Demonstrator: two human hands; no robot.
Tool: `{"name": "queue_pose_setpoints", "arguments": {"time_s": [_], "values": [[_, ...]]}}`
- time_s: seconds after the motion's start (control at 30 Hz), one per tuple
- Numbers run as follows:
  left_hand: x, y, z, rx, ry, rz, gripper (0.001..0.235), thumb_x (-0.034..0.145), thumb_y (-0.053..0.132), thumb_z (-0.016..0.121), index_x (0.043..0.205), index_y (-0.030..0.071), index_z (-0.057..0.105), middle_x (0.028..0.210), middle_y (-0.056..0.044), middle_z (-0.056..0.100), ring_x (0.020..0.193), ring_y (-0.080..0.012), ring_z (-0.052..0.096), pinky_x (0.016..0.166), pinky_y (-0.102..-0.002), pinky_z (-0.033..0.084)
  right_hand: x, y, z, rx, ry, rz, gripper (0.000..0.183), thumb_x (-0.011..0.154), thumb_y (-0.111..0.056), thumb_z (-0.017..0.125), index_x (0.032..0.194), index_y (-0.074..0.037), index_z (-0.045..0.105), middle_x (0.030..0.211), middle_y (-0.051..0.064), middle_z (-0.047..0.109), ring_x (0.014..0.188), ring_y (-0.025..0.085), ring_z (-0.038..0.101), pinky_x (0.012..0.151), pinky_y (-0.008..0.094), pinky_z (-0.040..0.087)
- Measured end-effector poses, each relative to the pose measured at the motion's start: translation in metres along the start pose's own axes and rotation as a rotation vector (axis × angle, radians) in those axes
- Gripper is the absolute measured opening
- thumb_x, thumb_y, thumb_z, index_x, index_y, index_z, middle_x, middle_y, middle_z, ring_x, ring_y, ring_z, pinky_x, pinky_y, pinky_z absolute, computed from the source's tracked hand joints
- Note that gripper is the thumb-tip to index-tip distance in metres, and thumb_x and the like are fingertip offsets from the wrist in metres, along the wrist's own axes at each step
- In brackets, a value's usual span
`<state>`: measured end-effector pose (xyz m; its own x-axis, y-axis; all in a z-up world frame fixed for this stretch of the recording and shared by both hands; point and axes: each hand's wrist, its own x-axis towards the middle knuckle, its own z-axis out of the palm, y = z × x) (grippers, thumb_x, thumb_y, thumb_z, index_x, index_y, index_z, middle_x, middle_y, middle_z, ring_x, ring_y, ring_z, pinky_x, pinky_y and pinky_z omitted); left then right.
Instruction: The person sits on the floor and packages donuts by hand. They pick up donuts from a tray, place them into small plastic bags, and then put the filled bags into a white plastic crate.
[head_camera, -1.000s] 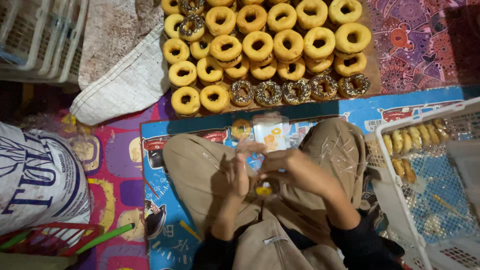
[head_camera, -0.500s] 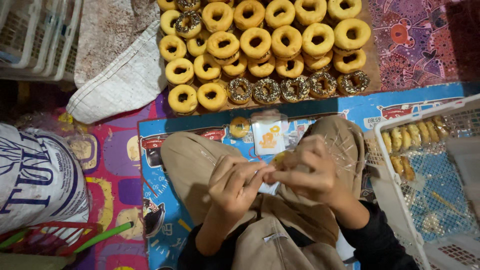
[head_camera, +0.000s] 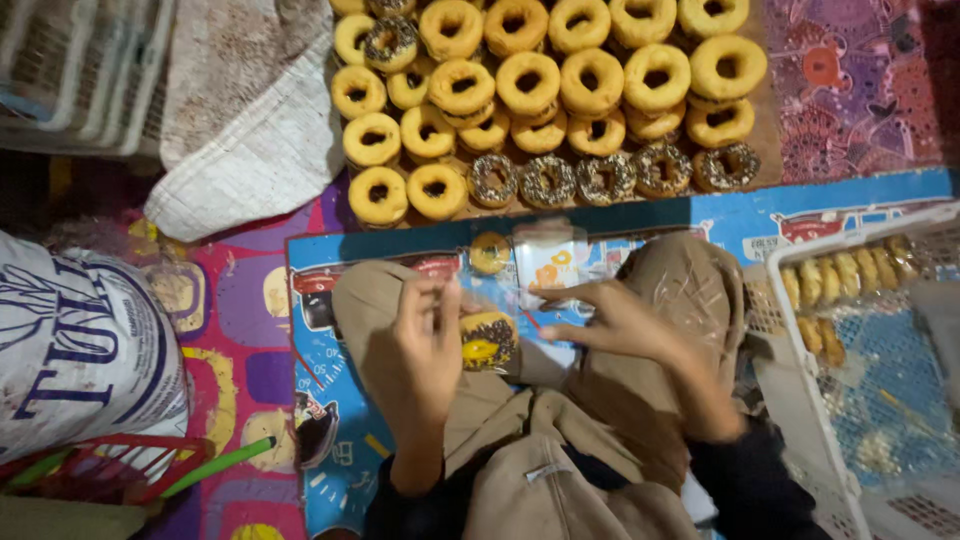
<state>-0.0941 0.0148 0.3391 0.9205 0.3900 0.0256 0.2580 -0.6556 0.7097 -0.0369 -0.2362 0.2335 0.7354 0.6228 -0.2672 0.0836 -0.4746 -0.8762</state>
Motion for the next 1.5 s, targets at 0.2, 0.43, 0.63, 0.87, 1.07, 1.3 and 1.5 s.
{"name": "queue_pose_setpoints", "arguments": {"time_s": [0.2, 0.43, 0.63, 0.87, 1.07, 1.3, 1.5], "values": [[0.041, -0.066, 0.049, -0.01, 0.161, -0.081, 0.02, 0.098, 0.034, 0.071, 0.094, 0.015, 0.07, 0.087, 0.002, 0.08, 0.075, -0.0164, 0.076, 0.06, -0.034, 0.054, 0.127, 0.008, 0.106, 0.677, 0.704, -0.067, 0.015, 0.093, -0.016, 0.078, 0.09, -0.002, 0.076, 0.082, 0.004, 0.071, 0.07, 0.008, 0.058, 0.064, 0.025, 0.043], [-0.012, -0.179, 0.074, 0.076, 0.226, -0.08, 0.018, 0.085, 0.018, 0.081, 0.084, 0.004, 0.07, 0.077, -0.011, 0.073, 0.068, -0.0232, 0.069, 0.063, -0.037, 0.052, 0.11, 0.084, 0.238, 1.007, 0.397, 0.539, 0.027, 0.097, -0.019, 0.075, 0.079, 0.001, 0.073, 0.067, 0.003, 0.068, 0.052, 0.006, 0.05, 0.047, 0.025, 0.037], [0.012, -0.206, 0.103, -0.179, 0.086, -0.22, 0.02, 0.084, 0.017, 0.082, 0.083, 0.003, 0.068, 0.072, -0.007, 0.074, 0.062, -0.0138, 0.066, 0.059, -0.031, 0.051, 0.121, 0.18, 0.148, 0.039, 0.462, 0.272, 0.022, 0.092, -0.024, 0.069, 0.083, -0.006, 0.077, 0.063, 0.015, 0.069, 0.055, 0.019, 0.065, 0.053, 0.036, 0.052], [0.078, -0.202, 0.226, -0.265, 0.083, -0.025, 0.019, 0.085, 0.01, 0.083, 0.09, 0.002, 0.066, 0.088, -0.012, 0.065, 0.075, -0.0229, 0.065, 0.069, -0.036, 0.055, 0.151, 0.268, 0.025, -0.818, 0.46, -0.062, 0.018, 0.089, -0.03, 0.067, 0.09, -0.014, 0.074, 0.085, 0.016, 0.071, 0.078, 0.039, 0.068, 0.07, 0.051, 0.053], [0.068, -0.191, 0.228, 0.191, 0.06, 0.156, 0.046, 0.076, 0.016, 0.078, 0.114, -0.002, 0.059, 0.112, -0.025, 0.051, 0.113, -0.0448, 0.048, 0.099, -0.056, 0.04, 0.158, 0.281, 0.023, -0.739, 0.394, 0.005, 0.028, 0.093, -0.039, 0.066, 0.098, -0.013, 0.075, 0.092, 0.015, 0.07, 0.078, 0.038, 0.068, 0.07, 0.05, 0.053], [0.067, -0.176, 0.222, 0.101, 0.078, 0.205, 0.034, 0.089, 0.019, 0.071, 0.117, 0.003, 0.062, 0.118, -0.023, 0.052, 0.118, -0.0429, 0.049, 0.103, -0.055, 0.04, 0.154, 0.268, 0.019, -0.722, 0.413, -0.039, 0.022, 0.094, -0.034, 0.069, 0.106, -0.017, 0.078, 0.092, 0.017, 0.071, 0.078, 0.038, 0.068, 0.07, 0.048, 0.054], [0.058, -0.179, 0.218, 0.085, 0.086, 0.324, 0.029, 0.089, 0.019, 0.07, 0.114, 0.005, 0.065, 0.13, -0.022, 0.054, 0.125, -0.0421, 0.049, 0.104, -0.055, 0.042, 0.131, 0.242, 0.015, -0.668, 0.39, 0.033, 0.026, 0.085, -0.03, 0.073, 0.107, -0.017, 0.079, 0.091, 0.018, 0.073, 0.079, 0.038, 0.069, 0.072, 0.048, 0.054]]}}
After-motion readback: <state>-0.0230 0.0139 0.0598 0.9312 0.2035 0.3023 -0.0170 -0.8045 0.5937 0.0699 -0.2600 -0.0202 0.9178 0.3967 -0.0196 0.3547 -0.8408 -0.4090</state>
